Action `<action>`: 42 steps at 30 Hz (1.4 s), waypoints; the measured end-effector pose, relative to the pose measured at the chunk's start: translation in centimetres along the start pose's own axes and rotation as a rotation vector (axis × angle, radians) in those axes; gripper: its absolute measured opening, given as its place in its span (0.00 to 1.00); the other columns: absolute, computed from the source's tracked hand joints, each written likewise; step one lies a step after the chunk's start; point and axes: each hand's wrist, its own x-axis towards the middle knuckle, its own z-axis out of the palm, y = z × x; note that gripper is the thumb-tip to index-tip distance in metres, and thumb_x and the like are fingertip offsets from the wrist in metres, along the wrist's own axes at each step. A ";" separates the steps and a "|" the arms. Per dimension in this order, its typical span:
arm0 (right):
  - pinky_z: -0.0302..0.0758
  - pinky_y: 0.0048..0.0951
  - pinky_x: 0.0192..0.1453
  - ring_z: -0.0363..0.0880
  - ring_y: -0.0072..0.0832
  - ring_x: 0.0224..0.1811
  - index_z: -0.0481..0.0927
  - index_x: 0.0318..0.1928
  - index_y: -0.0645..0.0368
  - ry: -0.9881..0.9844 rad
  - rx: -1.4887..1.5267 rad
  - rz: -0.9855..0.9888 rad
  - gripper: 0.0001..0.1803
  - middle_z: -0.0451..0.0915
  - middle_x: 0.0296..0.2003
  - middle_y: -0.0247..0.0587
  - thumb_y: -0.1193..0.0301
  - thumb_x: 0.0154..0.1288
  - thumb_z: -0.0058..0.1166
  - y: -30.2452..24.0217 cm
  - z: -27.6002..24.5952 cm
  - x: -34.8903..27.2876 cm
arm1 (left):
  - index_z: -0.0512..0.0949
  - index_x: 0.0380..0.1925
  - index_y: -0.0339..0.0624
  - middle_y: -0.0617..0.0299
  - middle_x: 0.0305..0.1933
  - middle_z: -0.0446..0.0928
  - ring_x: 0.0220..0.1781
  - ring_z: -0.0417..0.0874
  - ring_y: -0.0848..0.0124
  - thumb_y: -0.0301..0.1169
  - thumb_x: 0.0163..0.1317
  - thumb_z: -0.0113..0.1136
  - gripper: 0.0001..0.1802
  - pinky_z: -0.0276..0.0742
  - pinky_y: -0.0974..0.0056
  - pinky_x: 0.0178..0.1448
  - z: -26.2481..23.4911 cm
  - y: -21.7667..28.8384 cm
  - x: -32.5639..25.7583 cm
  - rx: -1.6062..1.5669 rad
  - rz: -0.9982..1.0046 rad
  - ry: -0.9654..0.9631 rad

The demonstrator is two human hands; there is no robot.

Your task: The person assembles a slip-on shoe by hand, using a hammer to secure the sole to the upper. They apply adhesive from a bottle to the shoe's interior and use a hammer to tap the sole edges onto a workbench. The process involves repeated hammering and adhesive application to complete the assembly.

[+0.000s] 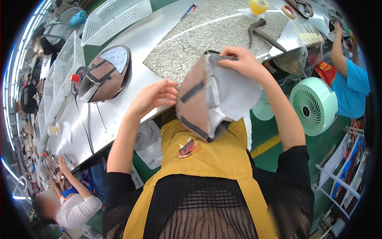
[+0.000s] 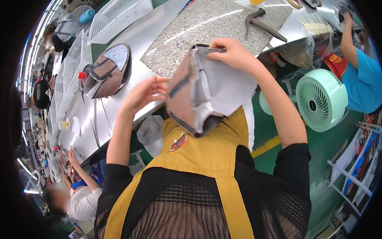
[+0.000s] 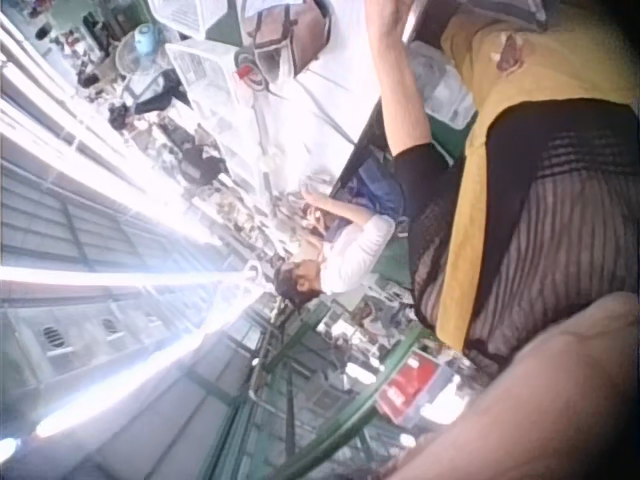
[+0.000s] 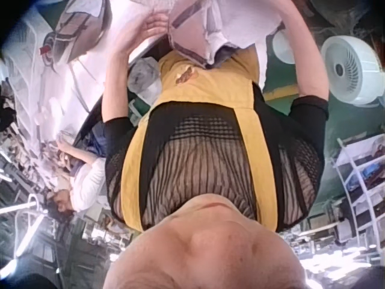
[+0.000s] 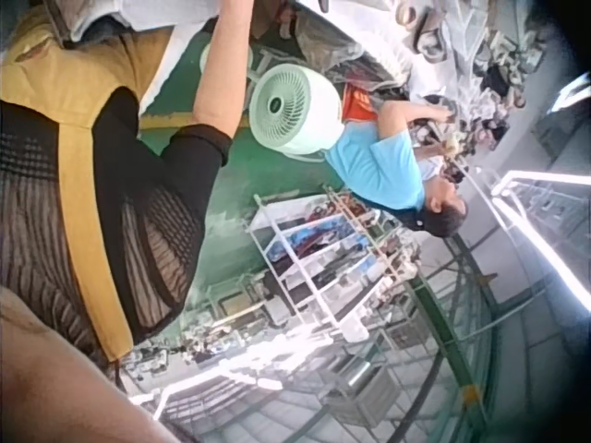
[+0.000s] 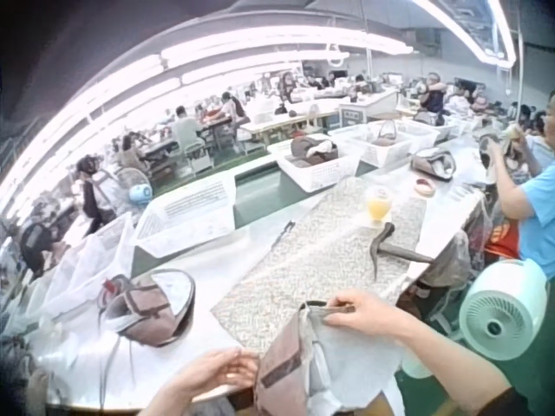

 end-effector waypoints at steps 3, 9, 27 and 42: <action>0.68 0.25 0.40 0.72 0.23 0.33 0.78 0.35 0.62 0.111 -0.065 0.020 0.12 0.76 0.29 0.35 0.67 0.56 0.60 -2.2 -0.7 -2.7 | 0.72 0.53 0.40 0.65 0.47 0.75 0.50 0.74 0.76 0.43 0.70 0.46 0.21 0.72 0.66 0.54 3.8 -1.8 -0.7 0.116 0.019 0.152; 0.68 0.25 0.46 0.72 0.26 0.38 0.77 0.35 0.62 0.343 -0.131 -0.038 0.09 0.76 0.32 0.35 0.72 0.55 0.60 -5.1 -0.9 -8.8 | 0.73 0.51 0.36 0.65 0.44 0.77 0.44 0.76 0.81 0.40 0.67 0.53 0.21 0.72 0.72 0.48 7.2 -2.0 -0.9 -0.225 0.188 -0.098; 0.66 0.31 0.53 0.73 0.24 0.38 0.79 0.34 0.61 -0.470 -0.018 0.137 0.11 0.79 0.31 0.34 0.65 0.64 0.53 -8.6 -1.7 -12.8 | 0.78 0.42 0.37 0.58 0.35 0.79 0.37 0.77 0.71 0.44 0.64 0.55 0.19 0.72 0.66 0.43 11.1 1.9 -3.6 0.605 0.305 -0.516; 0.61 0.28 0.49 0.72 0.26 0.34 0.82 0.31 0.54 -0.659 -0.380 0.031 0.09 0.78 0.25 0.29 0.63 0.55 0.62 -7.1 0.5 -11.4 | 0.79 0.34 0.45 0.54 0.24 0.76 0.27 0.77 0.55 0.41 0.60 0.59 0.12 0.71 0.59 0.32 13.7 -5.0 -3.6 0.908 0.529 -0.207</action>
